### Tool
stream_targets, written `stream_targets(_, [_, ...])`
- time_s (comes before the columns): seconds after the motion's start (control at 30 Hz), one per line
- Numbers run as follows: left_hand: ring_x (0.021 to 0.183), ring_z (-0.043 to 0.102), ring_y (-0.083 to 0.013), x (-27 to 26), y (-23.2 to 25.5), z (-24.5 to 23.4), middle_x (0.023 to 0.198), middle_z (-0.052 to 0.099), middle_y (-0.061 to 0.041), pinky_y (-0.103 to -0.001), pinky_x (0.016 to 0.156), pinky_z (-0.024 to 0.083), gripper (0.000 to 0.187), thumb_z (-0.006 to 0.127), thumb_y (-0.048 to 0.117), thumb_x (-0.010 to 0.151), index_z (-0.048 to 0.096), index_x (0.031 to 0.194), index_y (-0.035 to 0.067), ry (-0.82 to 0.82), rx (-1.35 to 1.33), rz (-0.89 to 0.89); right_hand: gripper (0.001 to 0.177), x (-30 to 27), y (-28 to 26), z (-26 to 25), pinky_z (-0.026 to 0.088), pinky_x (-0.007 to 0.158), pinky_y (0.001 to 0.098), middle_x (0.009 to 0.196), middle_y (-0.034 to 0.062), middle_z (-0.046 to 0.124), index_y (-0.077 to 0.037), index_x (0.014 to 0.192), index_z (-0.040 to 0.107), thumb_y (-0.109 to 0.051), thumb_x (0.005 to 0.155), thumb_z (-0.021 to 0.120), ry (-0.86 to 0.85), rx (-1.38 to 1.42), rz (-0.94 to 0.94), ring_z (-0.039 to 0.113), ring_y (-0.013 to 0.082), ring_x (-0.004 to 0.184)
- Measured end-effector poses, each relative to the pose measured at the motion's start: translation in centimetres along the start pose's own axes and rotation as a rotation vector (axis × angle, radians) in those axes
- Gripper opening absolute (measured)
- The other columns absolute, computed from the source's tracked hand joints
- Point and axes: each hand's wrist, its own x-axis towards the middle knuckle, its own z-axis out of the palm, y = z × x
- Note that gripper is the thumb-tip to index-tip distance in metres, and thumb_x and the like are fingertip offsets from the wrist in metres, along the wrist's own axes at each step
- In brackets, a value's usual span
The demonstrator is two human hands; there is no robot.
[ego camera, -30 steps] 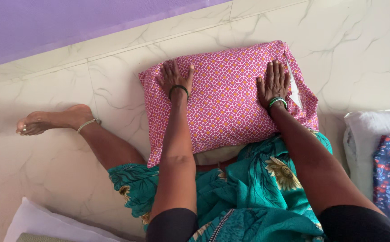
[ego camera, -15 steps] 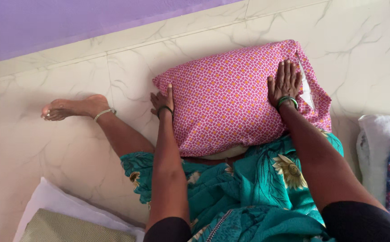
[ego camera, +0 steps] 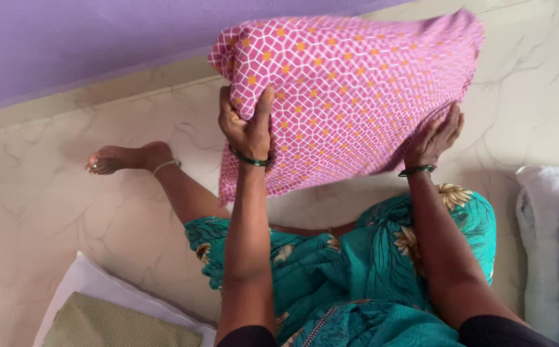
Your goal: The person sits on the floor and puts pillowcases on several pillows one by one. They insert each pillow into a case, adjust the fabric to fit, and smooth the surface before moving to the next pillow.
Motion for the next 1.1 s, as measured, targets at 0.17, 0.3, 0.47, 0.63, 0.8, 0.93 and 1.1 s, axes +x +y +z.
stream_targets(0.17, [0.071,0.06,-0.0234,-0.8,6.7,-2.0,0.075,0.063,-0.005,-0.045,0.088,0.052,0.085,0.023,0.081,0.096,0.059,0.076,0.006,-0.183,0.117,0.547,0.08,3.2,9.1,-0.8,0.023,0.136,0.0505,0.176,0.0166,0.019,-0.006,0.168,0.021,-0.064,0.114,0.028,0.366,0.421,0.178,0.027,0.0339,0.164])
stream_targets(0.3, [0.065,0.054,-0.0152,-3.6,0.1,-10.4,0.068,0.054,-0.002,-0.041,0.101,0.049,0.085,0.018,0.081,0.103,0.052,0.077,0.008,-0.147,-0.122,0.036,0.081,4.9,13.0,-2.2,0.028,0.129,0.05,0.172,0.0173,0.024,-0.007,0.167,0.018,-0.063,0.11,0.03,0.432,0.543,0.295,0.031,0.0344,0.159])
stream_targets(0.47, [0.106,0.067,-0.0281,-8.7,-6.3,-13.2,0.109,0.072,-0.015,-0.04,0.097,0.049,0.07,0.034,0.059,0.107,0.071,0.105,0.0,-0.009,0.723,-0.347,0.073,3.6,8.4,-0.6,0.023,0.133,0.0511,0.172,0.0191,0.027,-0.006,0.166,0.024,-0.054,0.115,0.044,0.273,0.564,0.19,0.027,0.0351,0.161])
stream_targets(0.63, [0.147,0.03,-0.0467,-14.7,-11.6,-8.5,0.161,0.035,-0.022,-0.079,0.102,0.018,0.062,0.042,0.063,0.101,0.058,0.147,0.025,-0.297,1.294,-0.225,0.056,3.2,-2.7,1.8,0.016,0.13,0.0532,0.168,0.0141,0.038,-0.015,0.16,0.041,-0.045,0.113,0.042,-0.167,-0.143,-0.131,0.027,0.0333,0.157])
stream_targets(0.8, [0.15,0.026,-0.045,-15.5,-15.3,-8.1,0.166,0.03,-0.013,-0.085,0.105,0.008,0.067,0.042,0.065,0.102,0.046,0.157,0.027,-0.314,1.353,-0.237,0.063,5.7,-10.7,7.8,0.005,0.125,0.0608,0.172,0.0072,0.023,-0.031,0.163,0.031,-0.055,0.105,0.038,-0.666,-0.463,-0.266,0.014,0.0332,0.158])
stream_targets(0.93, [0.141,0.044,-0.0395,-14.4,-15.3,-9.0,0.152,0.052,-0.007,-0.082,0.111,0.013,0.065,0.044,0.066,0.099,0.054,0.148,0.025,-0.309,1.399,-0.405,0.071,2.6,-12.2,9.7,-0.003,0.12,0.0666,0.172,0.0023,0.01,-0.04,0.161,0.02,-0.07,0.098,0.03,-1.001,-0.607,-0.24,0.005,0.0329,0.157])
stream_targets(1.1, [0.134,0.051,-0.0361,-14.5,-13.4,-9.8,0.138,0.063,-0.01,-0.08,0.11,0.017,0.061,0.049,0.064,0.099,0.068,0.127,0.013,-0.369,1.427,-0.27,0.071,-0.7,-8.3,8.7,-0.006,0.123,0.0639,0.172,0.0045,0.012,-0.042,0.162,0.02,-0.074,0.099,0.025,-0.952,-0.562,-0.287,0.004,0.0335,0.157])
